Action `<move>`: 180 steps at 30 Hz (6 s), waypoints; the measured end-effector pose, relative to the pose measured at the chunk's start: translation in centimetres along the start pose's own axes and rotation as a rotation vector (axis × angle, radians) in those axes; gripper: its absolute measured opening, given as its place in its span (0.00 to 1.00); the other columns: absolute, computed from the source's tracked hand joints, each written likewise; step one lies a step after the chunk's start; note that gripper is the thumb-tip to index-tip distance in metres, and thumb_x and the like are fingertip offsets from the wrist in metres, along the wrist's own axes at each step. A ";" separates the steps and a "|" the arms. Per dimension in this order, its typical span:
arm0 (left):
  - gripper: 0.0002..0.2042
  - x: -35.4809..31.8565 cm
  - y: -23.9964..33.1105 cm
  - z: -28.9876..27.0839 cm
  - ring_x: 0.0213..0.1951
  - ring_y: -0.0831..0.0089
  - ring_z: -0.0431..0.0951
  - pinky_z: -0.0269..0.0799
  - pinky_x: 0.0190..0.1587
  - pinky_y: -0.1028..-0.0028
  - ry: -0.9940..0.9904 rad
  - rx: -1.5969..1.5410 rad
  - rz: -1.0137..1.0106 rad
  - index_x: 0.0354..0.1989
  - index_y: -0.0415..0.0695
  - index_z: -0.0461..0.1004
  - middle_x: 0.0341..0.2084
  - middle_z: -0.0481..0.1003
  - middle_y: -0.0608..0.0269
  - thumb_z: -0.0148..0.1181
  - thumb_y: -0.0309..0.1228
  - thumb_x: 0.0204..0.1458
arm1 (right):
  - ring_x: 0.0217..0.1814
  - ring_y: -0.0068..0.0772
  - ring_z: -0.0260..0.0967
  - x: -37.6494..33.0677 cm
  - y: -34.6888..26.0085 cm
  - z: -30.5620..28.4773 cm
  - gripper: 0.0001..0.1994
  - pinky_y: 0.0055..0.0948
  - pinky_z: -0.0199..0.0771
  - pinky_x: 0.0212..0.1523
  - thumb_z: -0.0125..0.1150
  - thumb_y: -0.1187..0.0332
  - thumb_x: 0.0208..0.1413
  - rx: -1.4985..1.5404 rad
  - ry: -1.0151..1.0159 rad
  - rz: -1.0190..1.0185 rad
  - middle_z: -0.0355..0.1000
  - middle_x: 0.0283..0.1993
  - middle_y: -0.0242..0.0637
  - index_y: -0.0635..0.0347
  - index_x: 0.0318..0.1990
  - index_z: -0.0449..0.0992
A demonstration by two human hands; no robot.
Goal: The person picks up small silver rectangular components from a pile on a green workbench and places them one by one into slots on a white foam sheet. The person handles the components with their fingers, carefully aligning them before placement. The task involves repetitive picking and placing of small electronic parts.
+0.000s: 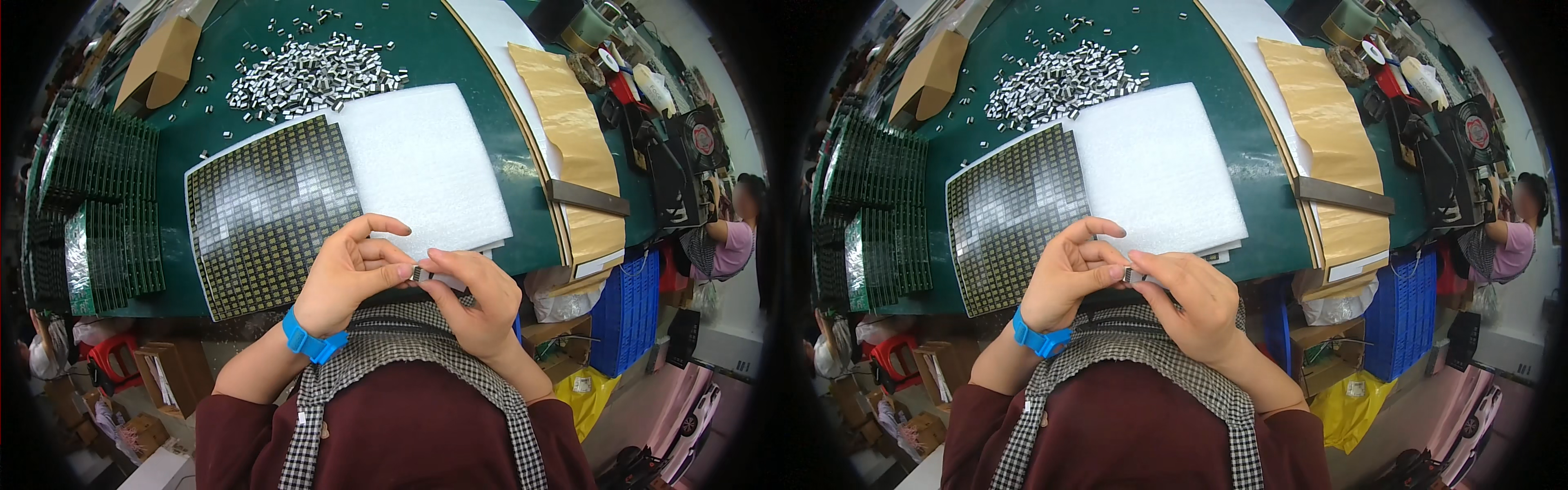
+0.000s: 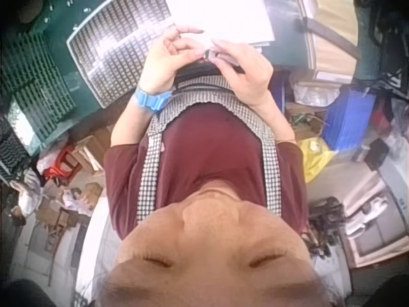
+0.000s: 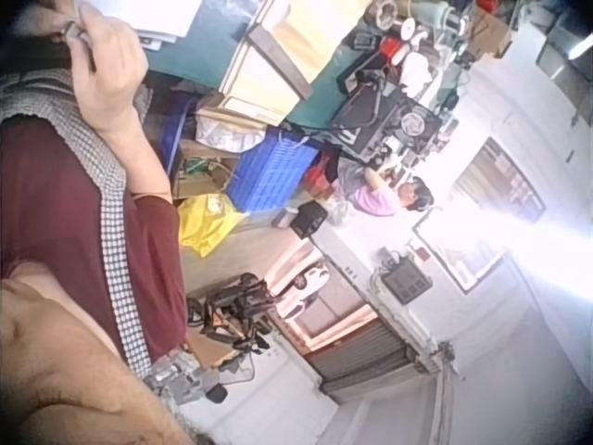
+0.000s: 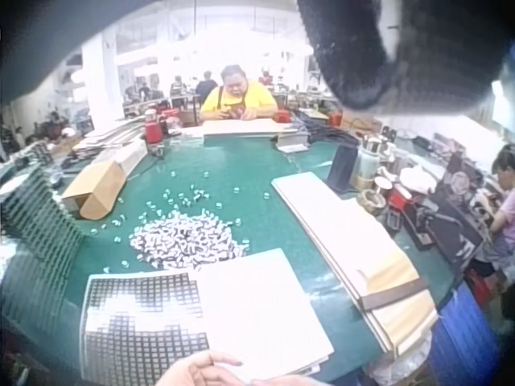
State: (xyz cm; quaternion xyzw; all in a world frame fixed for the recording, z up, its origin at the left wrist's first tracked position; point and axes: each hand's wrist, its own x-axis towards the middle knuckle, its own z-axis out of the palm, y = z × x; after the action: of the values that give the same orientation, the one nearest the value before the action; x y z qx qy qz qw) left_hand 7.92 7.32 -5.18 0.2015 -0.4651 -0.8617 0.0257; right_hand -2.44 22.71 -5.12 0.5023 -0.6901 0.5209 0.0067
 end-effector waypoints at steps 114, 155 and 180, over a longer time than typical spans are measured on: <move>0.15 -0.2 0.6 -0.2 0.37 0.74 0.79 0.76 0.42 0.77 -0.048 -0.041 -0.034 0.48 0.32 0.70 0.34 0.77 0.56 0.59 0.19 0.51 | 0.39 0.32 0.75 -0.6 0.0 0.1 0.20 0.25 0.73 0.41 0.67 0.82 0.40 0.206 0.014 0.246 0.77 0.37 0.38 0.62 0.46 0.76; 0.16 -0.4 1.7 0.7 0.40 0.58 0.72 0.73 0.39 0.72 0.155 1.855 0.423 0.38 0.34 0.72 0.37 0.69 0.53 0.58 0.20 0.36 | 0.43 0.23 0.69 -1.1 0.5 0.0 0.09 0.22 0.73 0.45 0.61 0.79 0.52 0.690 -0.062 0.659 0.70 0.42 0.36 0.67 0.42 0.76; 0.06 0.3 1.0 0.2 0.34 0.76 0.78 0.76 0.41 0.79 -0.021 0.012 -0.077 0.35 0.35 0.74 0.31 0.77 0.60 0.61 0.21 0.49 | 0.37 0.32 0.76 -0.4 0.2 0.1 0.21 0.26 0.75 0.36 0.68 0.82 0.39 0.150 0.045 0.115 0.77 0.36 0.38 0.63 0.45 0.74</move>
State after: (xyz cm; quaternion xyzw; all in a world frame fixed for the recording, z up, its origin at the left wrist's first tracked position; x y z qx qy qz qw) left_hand 7.43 6.90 -4.37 0.2103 -0.4624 -0.8613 -0.0136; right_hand -2.34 22.88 -5.54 0.4493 -0.6764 0.5818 -0.0453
